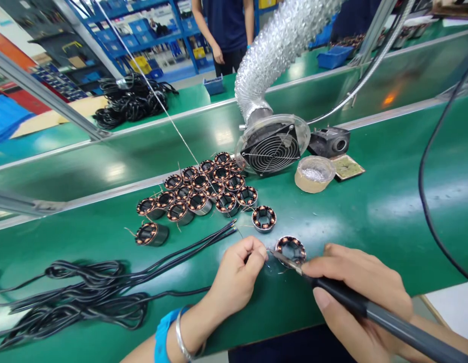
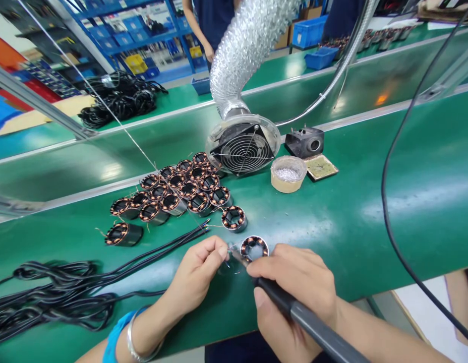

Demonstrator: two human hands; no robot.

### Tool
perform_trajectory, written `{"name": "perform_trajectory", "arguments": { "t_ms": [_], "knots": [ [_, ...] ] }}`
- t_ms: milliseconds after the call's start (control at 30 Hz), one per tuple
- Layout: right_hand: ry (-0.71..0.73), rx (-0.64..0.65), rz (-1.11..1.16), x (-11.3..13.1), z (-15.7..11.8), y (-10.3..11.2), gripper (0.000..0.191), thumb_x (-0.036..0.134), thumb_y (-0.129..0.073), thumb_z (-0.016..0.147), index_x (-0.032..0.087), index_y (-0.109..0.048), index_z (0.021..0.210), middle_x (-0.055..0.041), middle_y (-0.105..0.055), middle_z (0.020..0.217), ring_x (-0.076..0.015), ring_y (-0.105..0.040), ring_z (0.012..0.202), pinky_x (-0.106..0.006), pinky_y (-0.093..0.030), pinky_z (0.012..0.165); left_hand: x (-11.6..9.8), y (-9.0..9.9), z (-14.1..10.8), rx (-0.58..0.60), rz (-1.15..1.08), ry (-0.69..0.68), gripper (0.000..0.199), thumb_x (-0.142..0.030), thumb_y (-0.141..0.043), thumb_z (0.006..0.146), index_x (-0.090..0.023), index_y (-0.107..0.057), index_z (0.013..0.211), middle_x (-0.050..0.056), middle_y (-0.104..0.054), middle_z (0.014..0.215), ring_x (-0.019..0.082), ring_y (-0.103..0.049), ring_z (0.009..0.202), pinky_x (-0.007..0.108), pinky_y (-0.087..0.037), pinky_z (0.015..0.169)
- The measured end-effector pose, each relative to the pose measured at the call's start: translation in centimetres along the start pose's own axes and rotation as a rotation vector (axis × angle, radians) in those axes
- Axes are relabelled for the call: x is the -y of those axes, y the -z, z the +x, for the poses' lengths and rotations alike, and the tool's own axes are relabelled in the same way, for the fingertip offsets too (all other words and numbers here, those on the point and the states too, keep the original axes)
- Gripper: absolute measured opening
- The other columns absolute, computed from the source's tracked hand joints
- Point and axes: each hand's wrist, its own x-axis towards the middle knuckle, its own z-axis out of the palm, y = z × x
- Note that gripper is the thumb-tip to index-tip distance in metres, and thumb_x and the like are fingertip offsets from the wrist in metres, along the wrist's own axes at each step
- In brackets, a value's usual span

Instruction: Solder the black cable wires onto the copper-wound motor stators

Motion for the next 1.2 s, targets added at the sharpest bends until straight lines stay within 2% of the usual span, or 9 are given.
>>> {"name": "perform_trajectory", "arguments": {
  "t_ms": [433,800,1000,1133,1200],
  "knots": [
    [-0.04,0.023,0.056,-0.5,0.1,1.2,0.025,0.008,-0.052,0.077,0.018,-0.061,0.098,-0.0013,-0.055,0.063,-0.0134,-0.051,0.05,-0.028,-0.041,0.044,-0.3,0.0,-0.1,-0.008,0.018,0.011,0.022,-0.029,-0.045,0.088,-0.018,-0.051,0.071,-0.004,-0.043,0.063,0.012,-0.038,0.059,0.023,-0.031,0.056],
    [-0.031,-0.084,0.093,-0.8,-0.4,0.8,0.033,0.007,-0.054,0.076,0.019,-0.062,0.106,-0.001,-0.054,0.065,-0.0147,-0.051,0.054,-0.029,-0.039,0.047,-0.2,0.0,-0.2,-0.006,0.026,0.011,0.023,-0.031,-0.045,0.089,-0.018,-0.049,0.07,-0.004,-0.041,0.063,0.012,-0.036,0.06,0.023,-0.031,0.057],
    [0.007,-0.101,0.029,-0.7,0.3,0.8,0.034,0.008,-0.054,0.078,0.021,-0.064,0.108,-0.004,-0.064,0.075,-0.0169,-0.059,0.061,-0.032,-0.049,0.053,-0.1,-0.1,0.0,-0.012,0.021,0.006,0.023,-0.031,-0.045,0.09,-0.018,-0.05,0.072,-0.004,-0.044,0.064,0.012,-0.038,0.06,0.023,-0.031,0.057],
    [-0.032,-0.157,0.047,-1.3,-0.4,0.0,0.045,0.007,-0.055,0.083,0.023,-0.059,0.124,-0.0017,-0.066,0.077,-0.0141,-0.061,0.056,-0.027,-0.05,0.048,-0.1,0.0,-0.2,0.011,0.003,0.01,0.025,-0.034,-0.045,0.093,-0.018,-0.05,0.074,-0.004,-0.041,0.063,0.012,-0.037,0.06,0.023,-0.03,0.057],
    [-0.037,-0.145,0.035,-1.8,-0.6,-0.7,0.047,0.004,-0.055,0.085,0.025,-0.057,0.127,-0.0002,-0.068,0.077,-0.0131,-0.062,0.056,-0.025,-0.052,0.051,-0.3,0.2,-0.5,0.026,0.01,0.019,0.029,-0.039,-0.044,0.095,-0.019,-0.049,0.074,-0.005,-0.039,0.062,0.011,-0.034,0.058,0.023,-0.028,0.055]
  ]
}}
